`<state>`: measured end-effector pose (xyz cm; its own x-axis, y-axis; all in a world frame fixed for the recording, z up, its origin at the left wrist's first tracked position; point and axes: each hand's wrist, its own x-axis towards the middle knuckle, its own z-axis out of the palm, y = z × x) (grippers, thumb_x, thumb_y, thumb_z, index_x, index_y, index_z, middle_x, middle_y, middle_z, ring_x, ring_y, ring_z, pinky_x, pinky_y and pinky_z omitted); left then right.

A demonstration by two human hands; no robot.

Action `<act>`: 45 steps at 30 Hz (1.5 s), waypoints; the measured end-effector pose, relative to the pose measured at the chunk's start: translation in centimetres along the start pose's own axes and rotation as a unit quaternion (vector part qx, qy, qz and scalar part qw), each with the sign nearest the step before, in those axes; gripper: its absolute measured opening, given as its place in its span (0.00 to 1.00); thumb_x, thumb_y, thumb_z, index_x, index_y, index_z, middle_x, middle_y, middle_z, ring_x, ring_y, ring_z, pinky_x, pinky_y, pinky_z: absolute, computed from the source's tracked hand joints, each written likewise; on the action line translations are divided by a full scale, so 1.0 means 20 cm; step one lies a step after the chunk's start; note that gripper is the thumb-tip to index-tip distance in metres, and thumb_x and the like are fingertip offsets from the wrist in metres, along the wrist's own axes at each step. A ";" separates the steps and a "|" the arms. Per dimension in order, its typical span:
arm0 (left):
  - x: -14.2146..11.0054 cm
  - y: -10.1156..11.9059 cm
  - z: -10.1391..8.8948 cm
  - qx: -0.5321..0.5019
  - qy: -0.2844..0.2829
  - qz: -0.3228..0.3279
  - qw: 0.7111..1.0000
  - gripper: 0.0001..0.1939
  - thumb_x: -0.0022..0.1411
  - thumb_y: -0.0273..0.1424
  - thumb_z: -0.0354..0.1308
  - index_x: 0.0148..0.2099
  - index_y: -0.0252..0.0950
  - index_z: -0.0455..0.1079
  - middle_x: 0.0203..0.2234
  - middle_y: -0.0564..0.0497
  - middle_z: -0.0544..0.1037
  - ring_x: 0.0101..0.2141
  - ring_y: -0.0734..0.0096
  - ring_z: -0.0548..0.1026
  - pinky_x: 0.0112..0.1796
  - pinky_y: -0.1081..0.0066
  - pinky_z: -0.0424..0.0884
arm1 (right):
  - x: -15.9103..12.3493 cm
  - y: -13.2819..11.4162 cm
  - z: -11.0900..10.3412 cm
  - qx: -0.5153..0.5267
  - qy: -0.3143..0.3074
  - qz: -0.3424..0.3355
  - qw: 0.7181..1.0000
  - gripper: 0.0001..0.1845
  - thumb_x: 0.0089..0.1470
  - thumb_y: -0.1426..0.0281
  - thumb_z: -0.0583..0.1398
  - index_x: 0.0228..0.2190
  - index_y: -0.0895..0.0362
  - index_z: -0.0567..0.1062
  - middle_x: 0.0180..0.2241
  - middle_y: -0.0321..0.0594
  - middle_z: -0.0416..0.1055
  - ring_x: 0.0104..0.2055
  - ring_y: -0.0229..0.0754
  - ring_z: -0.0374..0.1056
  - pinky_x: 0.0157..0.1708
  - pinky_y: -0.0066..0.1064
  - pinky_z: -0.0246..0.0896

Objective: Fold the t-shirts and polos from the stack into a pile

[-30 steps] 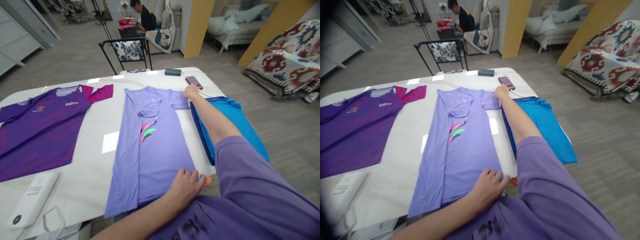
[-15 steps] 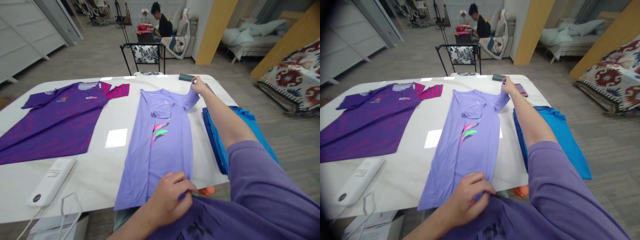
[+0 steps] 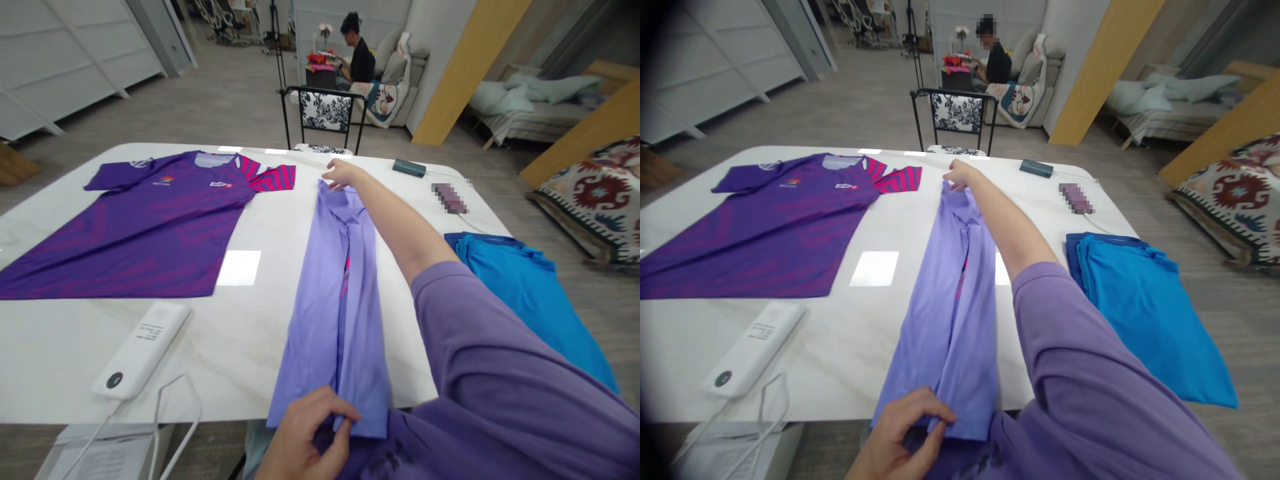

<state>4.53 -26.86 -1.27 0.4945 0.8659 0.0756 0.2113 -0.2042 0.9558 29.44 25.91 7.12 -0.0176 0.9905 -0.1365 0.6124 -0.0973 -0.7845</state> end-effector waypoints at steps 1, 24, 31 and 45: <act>-0.03 -0.03 -0.03 0.019 -0.027 -0.031 0.999 0.21 0.66 0.37 0.68 0.56 0.72 0.77 0.34 0.57 0.87 0.32 0.56 0.86 0.35 0.55 0.83 | 0.00 -0.01 0.05 -0.015 -0.005 0.010 1.000 0.30 0.63 0.67 0.76 0.58 0.63 0.72 0.53 0.53 0.78 0.45 0.47 0.82 0.49 0.49 0.85; 0.21 -0.06 -0.04 0.185 -0.038 -0.187 0.964 0.11 0.76 0.42 0.56 0.57 0.50 0.69 0.33 0.54 0.82 0.34 0.56 0.84 0.38 0.57 0.77 | -0.83 0.59 0.12 -0.136 -0.008 -0.195 0.971 0.21 0.71 0.64 0.62 0.60 0.58 0.80 0.49 0.46 0.83 0.45 0.46 0.76 0.55 0.38 0.72; 0.15 -0.06 -0.01 0.266 0.054 -0.209 0.940 0.19 0.65 0.60 0.64 0.50 0.58 0.77 0.36 0.47 0.82 0.38 0.39 0.86 0.42 0.40 0.81 | -0.41 0.71 -0.31 -0.177 0.107 -0.076 0.975 0.23 0.60 0.72 0.64 0.56 0.63 0.80 0.65 0.59 0.74 0.63 0.50 0.71 0.70 0.39 0.64; 0.17 -0.07 0.02 0.035 -0.089 -0.340 0.936 0.18 0.61 0.57 0.65 0.34 0.52 0.68 0.21 0.55 0.77 0.24 0.52 0.79 0.30 0.57 0.69 | 0.02 0.94 -0.55 -0.086 -0.017 -0.034 0.996 0.03 0.64 0.73 0.63 0.41 0.59 0.76 0.31 0.34 0.74 0.32 0.36 0.64 0.40 0.28 0.64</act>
<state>6.20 -23.89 -2.37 0.3572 0.7181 -0.5972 0.5802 0.3305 0.7444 49.52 25.64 -1.05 -0.0878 0.9902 -0.1087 0.7354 -0.0092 -0.6775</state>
